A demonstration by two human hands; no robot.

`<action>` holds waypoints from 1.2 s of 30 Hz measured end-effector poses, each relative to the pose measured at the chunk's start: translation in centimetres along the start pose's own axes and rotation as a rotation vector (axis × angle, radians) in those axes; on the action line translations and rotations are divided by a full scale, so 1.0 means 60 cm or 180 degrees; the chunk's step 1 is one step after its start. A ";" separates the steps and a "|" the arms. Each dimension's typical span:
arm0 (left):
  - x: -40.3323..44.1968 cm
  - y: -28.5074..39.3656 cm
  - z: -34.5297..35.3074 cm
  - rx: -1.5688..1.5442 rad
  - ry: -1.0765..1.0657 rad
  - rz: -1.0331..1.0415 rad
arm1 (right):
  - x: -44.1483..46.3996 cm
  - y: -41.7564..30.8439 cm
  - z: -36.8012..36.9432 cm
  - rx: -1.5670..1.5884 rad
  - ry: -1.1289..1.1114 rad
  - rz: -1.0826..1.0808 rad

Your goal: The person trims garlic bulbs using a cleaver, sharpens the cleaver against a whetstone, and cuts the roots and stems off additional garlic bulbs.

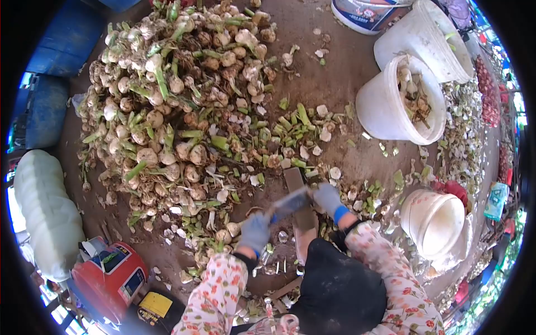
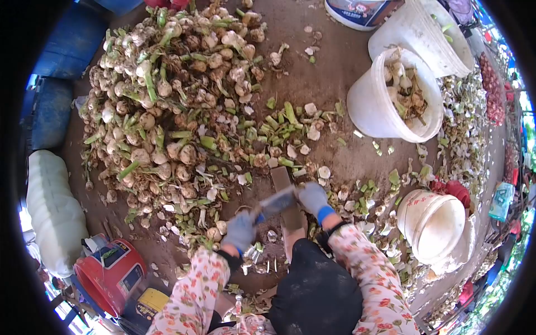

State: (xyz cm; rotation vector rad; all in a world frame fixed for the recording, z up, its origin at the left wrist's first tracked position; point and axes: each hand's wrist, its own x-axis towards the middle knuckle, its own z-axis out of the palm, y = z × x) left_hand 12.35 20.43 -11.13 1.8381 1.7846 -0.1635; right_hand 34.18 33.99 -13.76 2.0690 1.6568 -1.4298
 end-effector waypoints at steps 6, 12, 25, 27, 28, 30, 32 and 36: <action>-0.030 0.051 -0.001 -0.3832 -0.0548 -0.0708 | -0.107 0.048 -0.021 0.1881 -0.1447 -0.0518; 0.003 0.159 -0.071 -0.4016 -0.0489 -0.0325 | -0.125 -0.026 -0.051 0.1104 -0.0986 -0.0482; 0.088 0.067 -0.014 -0.0200 0.0292 0.0738 | -0.012 0.073 -0.054 -0.1832 0.0174 -0.2240; 0.089 0.075 -0.006 -0.0130 0.0133 0.0710 | -0.024 0.083 -0.061 -0.1775 -0.0001 -0.2261; 0.078 0.086 -0.001 -0.0184 -0.0027 0.0717 | -0.047 0.092 -0.066 -0.1670 -0.0105 -0.2227; 0.054 0.112 -0.007 -0.0265 -0.0314 0.0723 | -0.081 0.105 -0.070 -0.1760 -0.0203 -0.2150; 0.078 0.110 -0.017 -0.0251 -0.0241 0.0689 | -0.060 0.107 -0.070 -0.1725 -0.0059 -0.2050; 0.099 0.107 -0.021 -0.0317 -0.0169 0.0612 | -0.045 0.090 -0.067 -0.1617 -0.0155 -0.1809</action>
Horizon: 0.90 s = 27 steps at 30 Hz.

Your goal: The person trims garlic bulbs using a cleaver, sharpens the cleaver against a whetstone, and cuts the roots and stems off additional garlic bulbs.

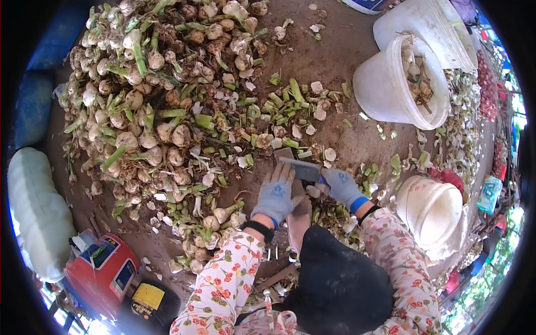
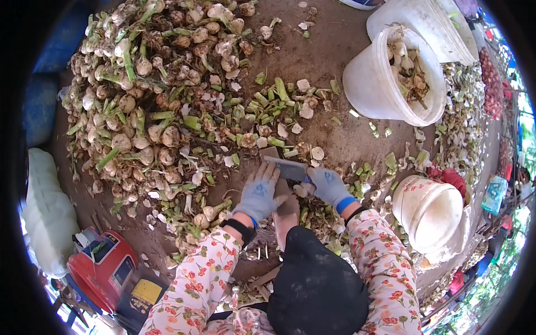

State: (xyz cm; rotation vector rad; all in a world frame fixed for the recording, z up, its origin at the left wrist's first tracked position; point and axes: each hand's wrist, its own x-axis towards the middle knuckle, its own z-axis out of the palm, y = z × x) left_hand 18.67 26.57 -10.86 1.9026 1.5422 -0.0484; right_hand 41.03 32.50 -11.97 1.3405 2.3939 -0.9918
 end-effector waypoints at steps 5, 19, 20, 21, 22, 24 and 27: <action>-0.042 0.023 0.017 0.0105 -0.0395 -0.0130 | -0.030 -0.011 -0.012 -0.0102 -0.0374 -0.0184; -0.002 0.000 -0.009 0.0092 -0.0096 -0.0309 | 0.028 0.004 -0.005 -0.0003 -0.0071 -0.0142; -0.003 0.004 -0.010 0.0079 -0.0147 -0.0346 | 0.022 -0.003 -0.004 -0.0245 0.0026 -0.0095; -0.003 0.008 -0.018 0.0057 -0.0206 -0.0397 | 0.022 -0.010 -0.005 -0.0249 0.0141 0.0087; 0.002 0.009 -0.023 0.0040 -0.0254 -0.0402 | 0.022 -0.018 -0.002 -0.0238 0.0236 0.0266; 0.010 0.005 -0.031 0.0015 -0.0409 -0.0434 | 0.020 -0.030 0.001 -0.0223 0.0331 0.0502; 0.008 -0.011 -0.015 0.0151 -0.0066 -0.0205 | 0.037 -0.017 0.014 -0.0291 0.0155 0.0586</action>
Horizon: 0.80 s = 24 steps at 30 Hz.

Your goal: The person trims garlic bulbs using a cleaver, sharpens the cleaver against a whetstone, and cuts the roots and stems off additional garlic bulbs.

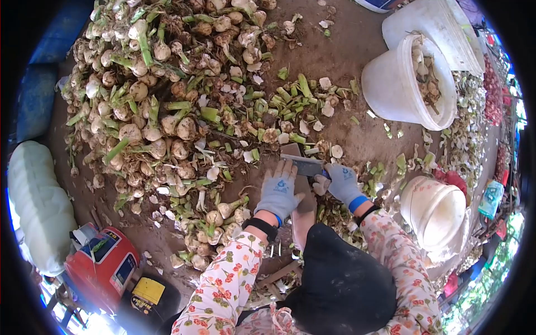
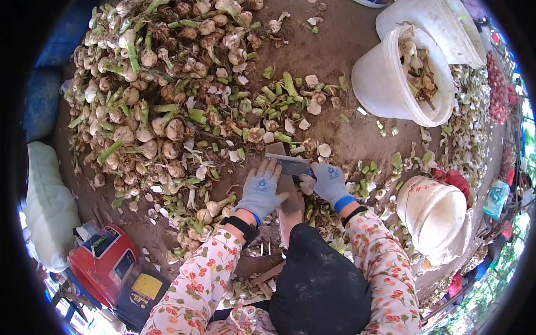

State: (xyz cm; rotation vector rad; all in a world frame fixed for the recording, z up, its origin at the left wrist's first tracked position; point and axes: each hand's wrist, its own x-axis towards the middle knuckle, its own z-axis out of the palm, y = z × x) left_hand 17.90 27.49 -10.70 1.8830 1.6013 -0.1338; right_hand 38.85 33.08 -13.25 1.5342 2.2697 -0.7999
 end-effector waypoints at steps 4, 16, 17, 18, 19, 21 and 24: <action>-0.050 0.032 0.018 -0.0046 -0.0314 0.0050 | -0.061 0.003 -0.020 0.0009 -0.0468 -0.0126; -0.032 0.031 -0.010 -0.0372 -0.0482 -0.0063 | -0.019 0.021 -0.033 -0.0016 -0.0224 -0.0557; -0.012 0.016 -0.011 -0.0420 -0.0212 -0.0088 | 0.011 0.022 -0.037 0.0100 -0.0460 -0.0373; -0.016 0.009 -0.002 -0.0460 -0.0196 -0.0106 | 0.016 0.015 -0.034 0.0094 -0.0518 -0.0362; -0.016 0.002 0.000 -0.0484 -0.0145 -0.0112 | 0.023 0.008 -0.038 0.0074 -0.0538 -0.0358; -0.034 0.008 0.010 -0.0381 -0.0208 -0.0177 | 0.008 0.004 -0.045 -0.0009 -0.0655 -0.0471; -0.060 0.025 0.000 -0.0212 -0.0557 -0.0449 | 0.013 -0.003 -0.047 -0.0329 -0.0929 -0.0774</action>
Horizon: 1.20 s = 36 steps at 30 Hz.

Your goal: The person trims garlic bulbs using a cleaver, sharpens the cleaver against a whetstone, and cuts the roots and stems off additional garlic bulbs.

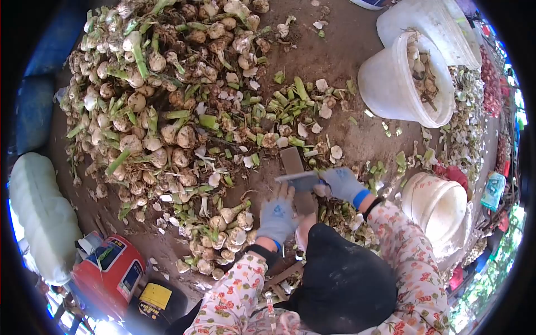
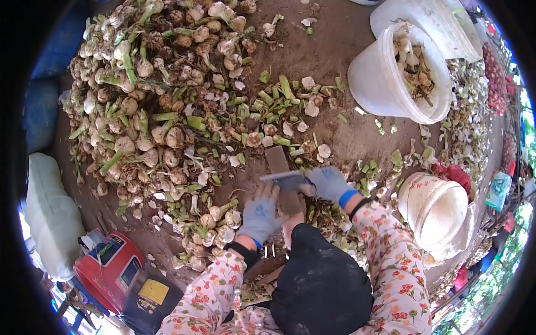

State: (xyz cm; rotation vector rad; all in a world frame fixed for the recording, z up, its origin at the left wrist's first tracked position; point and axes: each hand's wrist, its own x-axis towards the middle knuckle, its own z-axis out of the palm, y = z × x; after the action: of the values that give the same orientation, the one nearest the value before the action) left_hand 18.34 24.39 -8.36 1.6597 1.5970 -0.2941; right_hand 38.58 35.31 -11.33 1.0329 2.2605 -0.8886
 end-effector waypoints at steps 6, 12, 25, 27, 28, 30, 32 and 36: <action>-0.012 -0.032 0.034 0.0152 0.0551 -0.0003 | 0.024 -0.019 0.006 0.0200 0.0146 -0.0252; 0.004 -0.037 0.007 0.0050 0.0728 -0.0072 | 0.058 -0.024 -0.033 0.0304 0.0059 -0.0194; -0.028 -0.012 0.017 0.0283 0.0552 -0.0133 | 0.027 -0.025 -0.007 0.0087 -0.0220 -0.0337; -0.013 -0.013 0.001 0.0302 0.0327 -0.0192 | 0.051 -0.015 -0.021 0.0127 -0.0058 -0.0251; 0.005 -0.023 -0.004 0.0235 0.0486 -0.0170 | 0.069 -0.011 -0.035 0.0148 0.0010 -0.0220; 0.023 -0.040 0.000 0.0115 0.0795 -0.0109 | 0.067 -0.020 -0.033 0.0315 -0.0133 -0.0077; -0.013 -0.024 -0.002 0.0138 0.0575 -0.0063 | 0.030 -0.021 -0.001 0.0344 0.0220 -0.0324; -0.005 -0.018 0.006 0.0268 0.0541 -0.0027 | 0.049 -0.008 -0.015 0.0173 -0.0142 -0.0203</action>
State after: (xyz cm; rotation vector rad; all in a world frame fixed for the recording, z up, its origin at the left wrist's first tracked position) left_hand 17.43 23.79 -8.81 1.7826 1.7383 -0.2324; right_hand 36.32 37.11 -12.53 0.9594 2.2544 -0.9948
